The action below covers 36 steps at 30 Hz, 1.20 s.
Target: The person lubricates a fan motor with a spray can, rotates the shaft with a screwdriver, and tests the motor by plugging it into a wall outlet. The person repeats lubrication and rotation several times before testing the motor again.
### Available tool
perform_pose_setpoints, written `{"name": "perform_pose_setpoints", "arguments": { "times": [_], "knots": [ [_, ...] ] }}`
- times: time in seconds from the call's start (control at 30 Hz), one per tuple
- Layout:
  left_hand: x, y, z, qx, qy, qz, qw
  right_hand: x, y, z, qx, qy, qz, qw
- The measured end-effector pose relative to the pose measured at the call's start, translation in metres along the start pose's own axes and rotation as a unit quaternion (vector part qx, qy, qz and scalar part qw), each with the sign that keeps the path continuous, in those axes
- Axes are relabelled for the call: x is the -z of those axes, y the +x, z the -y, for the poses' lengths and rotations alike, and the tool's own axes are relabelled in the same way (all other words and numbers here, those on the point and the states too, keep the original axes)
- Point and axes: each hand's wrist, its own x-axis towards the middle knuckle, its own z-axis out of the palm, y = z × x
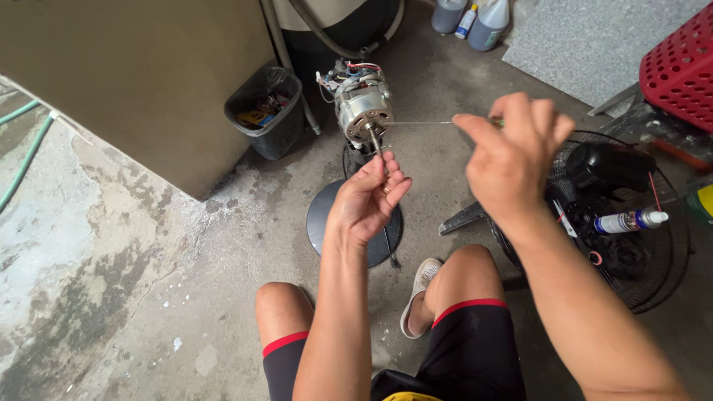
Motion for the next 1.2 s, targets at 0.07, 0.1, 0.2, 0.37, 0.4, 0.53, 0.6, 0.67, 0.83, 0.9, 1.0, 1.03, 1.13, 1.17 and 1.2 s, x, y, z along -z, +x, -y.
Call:
{"name": "perform_pose_setpoints", "arguments": {
  "times": [0.07, 0.1, 0.2, 0.37, 0.4, 0.53, 0.6, 0.67, 0.83, 0.9, 1.0, 1.03, 1.13, 1.17, 1.2],
  "knots": [
    [0.006, 0.005, 0.003, -0.012, 0.024, -0.023, 0.999, 0.005, 0.003, 0.000, 0.007, 0.042, -0.006, 0.999],
    [0.007, 0.008, 0.005, -0.017, 0.036, -0.034, 0.999, 0.008, 0.006, 0.000, 0.019, 0.044, -0.002, 0.999],
    [0.004, 0.011, 0.008, -0.024, 0.050, -0.050, 0.997, 0.012, 0.015, 0.002, 0.062, 0.013, 0.013, 0.998],
    [-0.004, 0.013, 0.012, -0.027, 0.083, -0.098, 0.991, 0.017, 0.017, 0.008, 0.065, -0.010, -0.007, 0.998],
    [-0.003, 0.010, 0.013, -0.022, 0.093, -0.111, 0.989, 0.016, 0.014, 0.010, 0.059, -0.005, -0.001, 0.998],
    [-0.003, 0.013, 0.012, -0.032, 0.097, -0.095, 0.990, 0.012, 0.009, 0.010, 0.024, -0.010, 0.019, 0.999],
    [-0.004, 0.011, 0.011, -0.036, 0.114, -0.096, 0.988, 0.014, 0.003, 0.012, 0.004, -0.012, 0.015, 1.000],
    [-0.005, 0.005, 0.009, -0.036, 0.095, -0.073, 0.992, 0.012, -0.004, 0.017, 0.000, 0.001, 0.019, 1.000],
    [-0.018, -0.008, -0.003, -0.010, 0.072, -0.041, 0.997, 0.007, -0.004, 0.016, -0.051, 0.002, 0.022, 0.998],
    [-0.015, -0.010, -0.002, -0.001, 0.076, -0.048, 0.996, 0.009, -0.011, 0.020, -0.061, 0.026, 0.007, 0.998],
    [-0.009, -0.002, 0.000, -0.017, 0.055, -0.043, 0.997, -0.001, -0.012, 0.022, -0.058, 0.025, 0.030, 0.998],
    [-0.008, -0.001, 0.001, -0.016, 0.059, -0.052, 0.997, 0.001, -0.015, 0.017, -0.072, 0.009, 0.037, 0.997],
    [-0.004, -0.001, 0.004, -0.020, 0.077, -0.077, 0.994, 0.008, -0.044, -0.009, -0.136, -0.001, 0.057, 0.989],
    [-0.001, -0.001, -0.004, -0.022, 0.084, -0.084, 0.993, 0.007, -0.064, -0.022, -0.172, 0.018, 0.064, 0.983],
    [0.000, 0.004, -0.006, -0.015, 0.092, -0.086, 0.992, 0.009, -0.091, -0.043, -0.215, 0.027, 0.068, 0.974]
  ]
}}
